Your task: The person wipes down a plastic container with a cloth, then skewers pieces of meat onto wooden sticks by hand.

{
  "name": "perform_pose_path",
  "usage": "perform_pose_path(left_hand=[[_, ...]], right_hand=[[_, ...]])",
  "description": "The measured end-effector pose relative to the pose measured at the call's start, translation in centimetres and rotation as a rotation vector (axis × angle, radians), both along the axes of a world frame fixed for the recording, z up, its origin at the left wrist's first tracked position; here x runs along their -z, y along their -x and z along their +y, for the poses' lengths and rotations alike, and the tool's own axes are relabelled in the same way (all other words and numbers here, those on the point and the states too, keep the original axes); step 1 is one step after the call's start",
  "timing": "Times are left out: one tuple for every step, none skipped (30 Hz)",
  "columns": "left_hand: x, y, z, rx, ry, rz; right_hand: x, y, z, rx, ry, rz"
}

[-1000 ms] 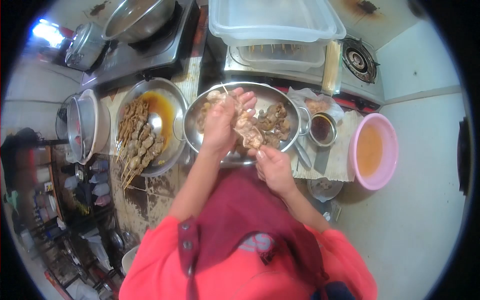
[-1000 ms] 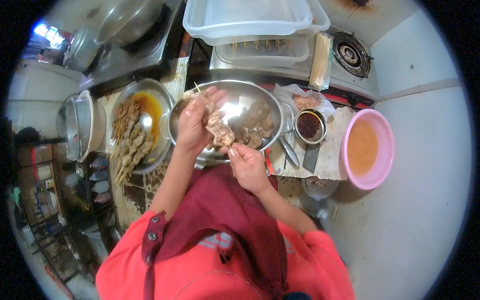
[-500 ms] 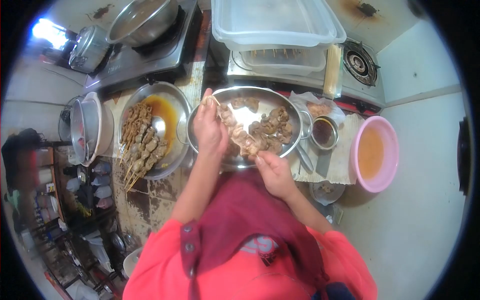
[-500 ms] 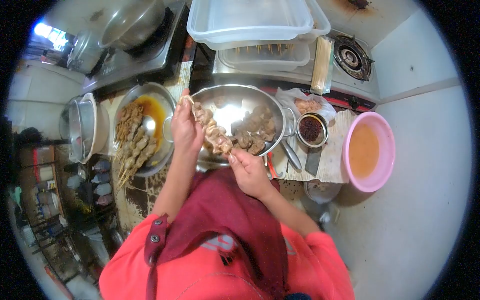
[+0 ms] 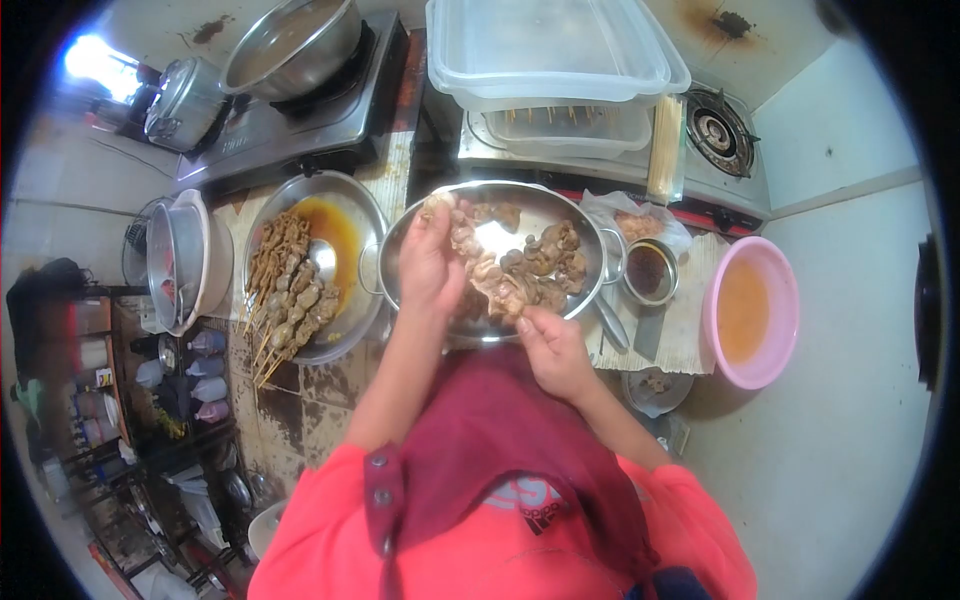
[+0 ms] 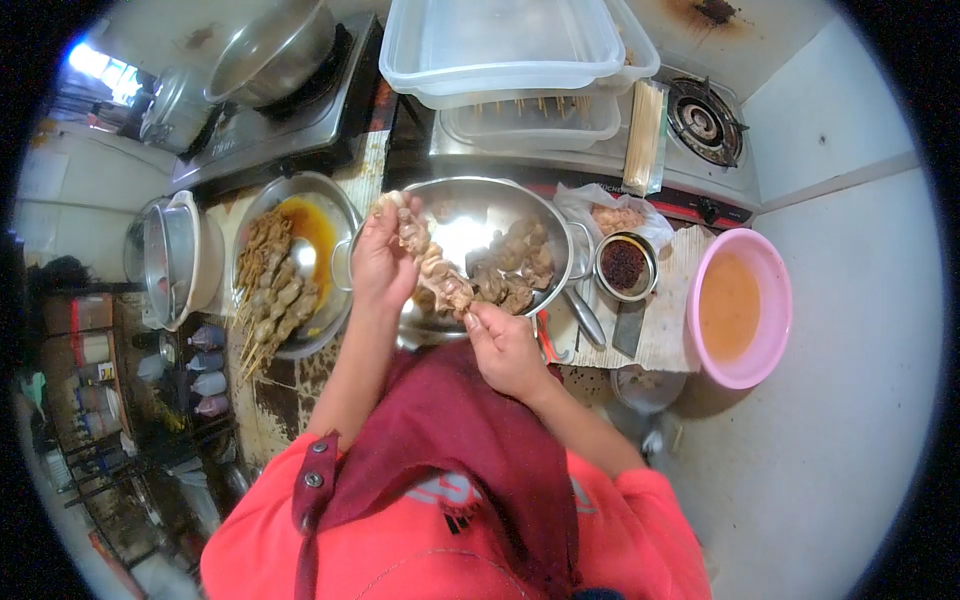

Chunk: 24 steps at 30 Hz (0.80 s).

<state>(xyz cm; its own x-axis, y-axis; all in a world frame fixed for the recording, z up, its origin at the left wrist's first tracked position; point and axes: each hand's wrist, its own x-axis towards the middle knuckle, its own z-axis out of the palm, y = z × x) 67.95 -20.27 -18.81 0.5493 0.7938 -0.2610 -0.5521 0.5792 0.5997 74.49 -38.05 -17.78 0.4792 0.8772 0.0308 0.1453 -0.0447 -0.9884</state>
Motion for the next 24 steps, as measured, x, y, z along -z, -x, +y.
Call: perform_pose_path(left_hand=[[0.1, 0.1, 0.1, 0.003, 0.036, -0.024], [0.3, 0.2, 0.1, 0.006, 0.072, -0.047], [0.6, 0.2, 0.1, -0.003, 0.127, -0.074], [0.8, 0.2, 0.2, -0.012, 0.180, -0.101], [1.1, 0.2, 0.3, -0.020, 0.235, -0.127], [1.0, 0.1, 0.4, -0.047, 0.265, -0.072], [0.8, 0.0, 0.5, -0.075, 0.295, -0.018], [0.7, 0.0, 0.7, -0.103, 0.325, 0.037], [0.8, 0.0, 0.9, -0.099, 0.338, 0.030], [1.1, 0.2, 1.2, -0.098, 0.351, 0.022], [1.4, 0.3, 1.4, -0.097, 0.365, 0.016], [1.5, 0.4, 1.5, -0.087, 0.368, 0.014], [1.7, 0.4, 1.5, -0.077, 0.370, 0.013], [1.9, 0.4, 1.6, -0.065, 0.372, 0.011], [1.9, 0.4, 1.6, -0.078, 0.373, 0.024], [1.9, 0.4, 1.5, -0.091, 0.374, 0.037], [1.8, 0.3, 1.5, -0.104, 0.374, 0.049], [1.7, 0.2, 1.4, -0.128, 0.327, 0.066], [1.5, 0.1, 1.3, -0.151, 0.280, 0.084], [1.3, 0.1, 1.1, -0.175, 0.233, 0.101], [1.3, 0.2, 1.0, -0.169, 0.198, 0.080], [1.3, 0.2, 0.9, -0.164, 0.163, 0.059], [1.2, 0.3, 0.9, -0.158, 0.128, 0.038], [1.3, 0.3, 0.9, -0.150, 0.075, 0.047]], right_hand=[[0.2, -0.1, -0.1, -0.005, 0.023, -0.026], [0.3, -0.2, -0.2, -0.010, 0.046, -0.051], [0.1, -0.2, -0.2, 0.001, 0.045, -0.073], [-0.3, -0.1, -0.2, 0.012, 0.044, -0.096], [-0.6, -0.1, -0.2, 0.024, 0.043, -0.117], [-0.7, 0.0, -0.3, 0.026, 0.045, -0.129], [-0.7, 0.1, -0.4, 0.026, 0.048, -0.142], [-0.7, 0.1, -0.5, 0.026, 0.051, -0.154], [-0.7, 0.1, -0.6, 0.016, 0.058, -0.156], [-0.6, 0.1, -0.7, 0.004, 0.065, -0.157], [-0.5, 0.2, -0.8, -0.009, 0.072, -0.157], [-0.5, 0.3, -0.7, -0.001, 0.057, -0.153], [-0.6, 0.4, -0.6, 0.007, 0.042, -0.149], [-0.6, 0.4, -0.6, 0.016, 0.027, -0.145], [-0.5, 0.4, -0.6, 0.019, 0.032, -0.133], [-0.3, 0.4, -0.6, 0.023, 0.037, -0.121], [-0.1, 0.4, -0.6, 0.026, 0.041, -0.110], [0.1, 0.4, -0.6, 0.028, 0.049, -0.081], [0.4, 0.5, -0.6, 0.030, 0.057, -0.051], [0.7, 0.5, -0.6, 0.032, 0.065, -0.021], [1.0, 0.6, -0.5, 0.035, 0.075, -0.008], [1.2, 0.6, -0.5, 0.039, 0.085, 0.004], [1.4, 0.6, -0.5, 0.043, 0.095, 0.017], [1.1, 0.6, -0.5, 0.027, 0.110, 0.004]])
